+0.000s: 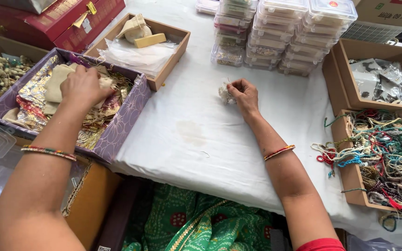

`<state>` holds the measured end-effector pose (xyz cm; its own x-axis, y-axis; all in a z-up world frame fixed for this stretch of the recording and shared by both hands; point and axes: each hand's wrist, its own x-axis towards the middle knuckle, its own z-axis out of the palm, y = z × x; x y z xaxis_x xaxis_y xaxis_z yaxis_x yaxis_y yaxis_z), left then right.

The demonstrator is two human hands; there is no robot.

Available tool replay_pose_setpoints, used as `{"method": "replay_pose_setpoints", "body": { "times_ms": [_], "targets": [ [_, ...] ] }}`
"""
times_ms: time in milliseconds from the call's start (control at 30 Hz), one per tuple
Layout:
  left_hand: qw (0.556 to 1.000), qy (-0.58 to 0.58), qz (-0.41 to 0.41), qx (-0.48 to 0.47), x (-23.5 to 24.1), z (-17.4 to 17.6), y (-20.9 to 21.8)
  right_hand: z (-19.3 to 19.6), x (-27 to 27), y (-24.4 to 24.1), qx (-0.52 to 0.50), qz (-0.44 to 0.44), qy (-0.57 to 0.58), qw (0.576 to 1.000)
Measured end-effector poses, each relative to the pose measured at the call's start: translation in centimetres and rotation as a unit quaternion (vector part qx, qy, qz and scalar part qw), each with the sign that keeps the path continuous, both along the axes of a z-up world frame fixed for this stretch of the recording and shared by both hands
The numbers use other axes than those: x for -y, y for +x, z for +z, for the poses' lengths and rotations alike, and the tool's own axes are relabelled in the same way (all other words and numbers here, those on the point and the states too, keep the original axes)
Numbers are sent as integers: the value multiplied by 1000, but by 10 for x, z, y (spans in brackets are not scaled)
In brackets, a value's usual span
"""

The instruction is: The person sits at a table and handles beaded necklaces, placing them into small clear plastic bags and then into small beige fabric pouches. They also handle clear plastic containers, stacking them on the table.

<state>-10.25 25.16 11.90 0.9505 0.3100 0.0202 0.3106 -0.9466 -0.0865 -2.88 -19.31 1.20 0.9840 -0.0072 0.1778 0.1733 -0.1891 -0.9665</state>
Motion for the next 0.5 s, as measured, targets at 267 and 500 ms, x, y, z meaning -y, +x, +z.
{"method": "replay_pose_setpoints", "body": {
  "times_ms": [267,500],
  "targets": [
    [996,-58,-60,41,-48,-22,12,-3,2,1,-3,5,2,1000],
    [920,-60,-80,380,-3,27,36,4,-2,-4,-12,2,-35,999]
  ]
}}
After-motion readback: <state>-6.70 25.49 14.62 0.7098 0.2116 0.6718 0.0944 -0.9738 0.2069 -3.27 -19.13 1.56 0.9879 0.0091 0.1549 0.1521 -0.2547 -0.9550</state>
